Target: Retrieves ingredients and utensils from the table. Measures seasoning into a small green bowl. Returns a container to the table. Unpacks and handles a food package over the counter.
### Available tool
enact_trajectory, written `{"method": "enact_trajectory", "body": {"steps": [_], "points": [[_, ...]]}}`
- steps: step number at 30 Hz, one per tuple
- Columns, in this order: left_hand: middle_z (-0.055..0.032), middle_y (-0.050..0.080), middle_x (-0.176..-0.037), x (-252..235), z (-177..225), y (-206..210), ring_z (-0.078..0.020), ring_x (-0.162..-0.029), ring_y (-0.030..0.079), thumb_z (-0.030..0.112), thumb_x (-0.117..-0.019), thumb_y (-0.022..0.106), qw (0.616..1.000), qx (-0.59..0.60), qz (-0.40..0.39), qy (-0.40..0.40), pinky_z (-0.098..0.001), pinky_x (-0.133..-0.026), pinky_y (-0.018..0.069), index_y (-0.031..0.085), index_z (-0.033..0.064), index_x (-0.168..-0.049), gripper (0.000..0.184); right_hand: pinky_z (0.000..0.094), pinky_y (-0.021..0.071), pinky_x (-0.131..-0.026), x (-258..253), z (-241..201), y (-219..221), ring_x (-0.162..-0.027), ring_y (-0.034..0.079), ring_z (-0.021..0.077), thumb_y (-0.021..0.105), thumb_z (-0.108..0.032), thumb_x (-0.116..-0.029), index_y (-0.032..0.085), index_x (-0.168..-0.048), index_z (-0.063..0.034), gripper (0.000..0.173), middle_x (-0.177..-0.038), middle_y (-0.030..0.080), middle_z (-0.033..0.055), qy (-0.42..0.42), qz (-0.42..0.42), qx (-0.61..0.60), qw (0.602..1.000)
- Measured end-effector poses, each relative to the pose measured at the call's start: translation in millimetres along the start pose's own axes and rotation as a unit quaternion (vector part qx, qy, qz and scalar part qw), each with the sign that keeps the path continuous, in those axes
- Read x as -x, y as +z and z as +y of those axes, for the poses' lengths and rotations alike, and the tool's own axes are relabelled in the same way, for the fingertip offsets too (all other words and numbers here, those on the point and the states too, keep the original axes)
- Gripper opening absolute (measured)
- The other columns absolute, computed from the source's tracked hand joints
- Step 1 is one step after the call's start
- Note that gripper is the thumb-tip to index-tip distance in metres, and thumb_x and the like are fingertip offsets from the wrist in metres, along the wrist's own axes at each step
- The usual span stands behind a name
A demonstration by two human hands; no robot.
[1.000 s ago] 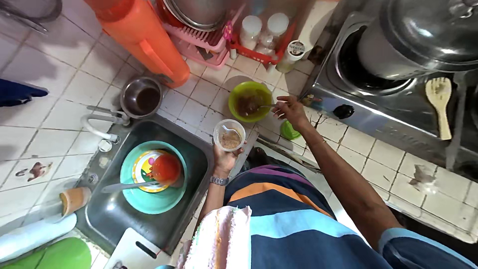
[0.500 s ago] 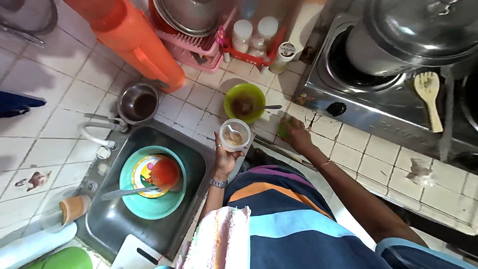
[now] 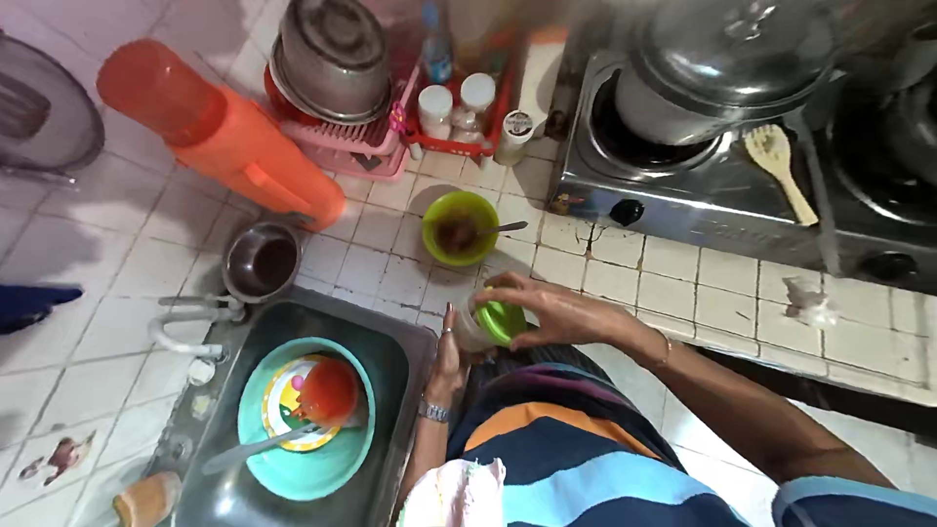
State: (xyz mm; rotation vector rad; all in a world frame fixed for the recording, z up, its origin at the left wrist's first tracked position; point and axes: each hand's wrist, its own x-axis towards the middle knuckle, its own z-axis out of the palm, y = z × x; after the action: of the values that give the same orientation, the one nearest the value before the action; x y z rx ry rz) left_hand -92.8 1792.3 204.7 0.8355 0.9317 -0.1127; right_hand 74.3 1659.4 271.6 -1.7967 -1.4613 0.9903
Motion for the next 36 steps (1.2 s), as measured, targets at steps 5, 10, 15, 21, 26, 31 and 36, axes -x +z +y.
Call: {"method": "enact_trajectory", "body": {"steps": [5,10,15,21,26,31,36], "points": [[-0.0116,0.070,-0.077,-8.4,-21.7,1.7,-0.0171,-0.057,0.066,0.050,-0.1092,0.005,0.994,-0.036,-0.093,-0.048,-0.0283,-0.048,0.0547,0.059,0.0035,-0.116,0.071,0.0584,0.0545,-0.091,24.0,-3.7,18.1,-0.124,0.058,0.0431,0.087,-0.020,-0.0823,0.054,-0.148,-0.0209,0.074,-0.150,0.047,0.0237,0.042,0.000,0.032,0.999],[-0.0119,0.069,-0.078,-10.6,-43.5,16.4,-0.0179,-0.057,0.064,0.048,-0.1105,0.008,0.989,-0.103,-0.070,-0.078,-0.0303,-0.048,0.0528,0.059,0.0029,-0.120,0.069,0.0572,0.0553,-0.089,56.1,15.2,50.0,-0.114,0.064,0.0418,0.079,-0.038,-0.0903,0.046,-0.154,-0.0162,0.075,-0.142,0.052,0.0260,0.130,0.043,-0.011,0.990],[-0.0166,0.064,-0.119,-6.4,-86.1,31.2,-0.0162,-0.097,0.065,0.037,-0.1112,0.015,0.975,-0.188,-0.014,0.117,-0.0340,-0.083,0.0565,0.048,-0.0029,-0.141,0.060,0.0554,0.0482,-0.105,86.0,24.8,73.2,-0.119,0.063,0.0381,0.057,-0.052,-0.1019,0.039,-0.154,-0.0024,0.074,-0.132,0.062,0.0260,0.287,0.105,-0.163,0.938],[-0.0123,0.066,-0.108,-4.0,-115.0,77.5,-0.0115,-0.085,0.065,0.038,-0.1096,0.015,0.969,-0.206,-0.025,0.135,-0.0294,-0.072,0.0562,0.053,-0.0027,-0.134,0.061,0.0604,0.0525,-0.089,148.3,34.6,54.2,-0.097,0.068,0.0423,0.039,-0.056,-0.1078,0.053,-0.141,0.0012,0.068,-0.108,0.067,0.0279,0.325,0.080,-0.132,0.933],[-0.0089,0.068,-0.092,14.4,-130.2,153.4,-0.0133,-0.069,0.066,0.041,-0.1126,0.014,0.978,-0.193,-0.077,0.011,-0.0295,-0.058,0.0563,0.053,0.0027,-0.132,0.058,0.0626,0.0493,-0.100,238.5,42.7,48.2,-0.131,0.055,0.0437,0.077,-0.039,-0.0920,0.035,-0.161,-0.0143,0.084,-0.159,0.041,0.0224,0.182,0.172,-0.047,0.967],[-0.0079,0.066,-0.083,33.7,-178.0,230.1,-0.0123,-0.058,0.061,0.043,-0.1122,0.012,0.979,-0.196,-0.063,0.001,-0.0272,-0.049,0.0512,0.054,0.0029,-0.126,0.060,0.0580,0.0566,-0.082,322.7,63.4,57.4,-0.105,0.068,0.0390,0.080,-0.046,-0.0867,0.046,-0.155,-0.0187,0.081,-0.143,0.053,0.0239,0.190,0.262,-0.055,0.945],[-0.0063,0.066,-0.072,39.8,-219.9,268.9,-0.0129,-0.056,0.064,0.044,-0.1115,0.010,0.952,-0.245,-0.173,-0.060,-0.0251,-0.048,0.0535,0.053,0.0032,-0.119,0.060,0.0611,0.0553,-0.083,390.4,71.9,64.6,-0.107,0.066,0.0435,0.072,-0.056,-0.0904,0.036,-0.160,-0.0156,0.088,-0.144,0.051,0.0270,0.247,0.281,-0.067,0.925]]}}
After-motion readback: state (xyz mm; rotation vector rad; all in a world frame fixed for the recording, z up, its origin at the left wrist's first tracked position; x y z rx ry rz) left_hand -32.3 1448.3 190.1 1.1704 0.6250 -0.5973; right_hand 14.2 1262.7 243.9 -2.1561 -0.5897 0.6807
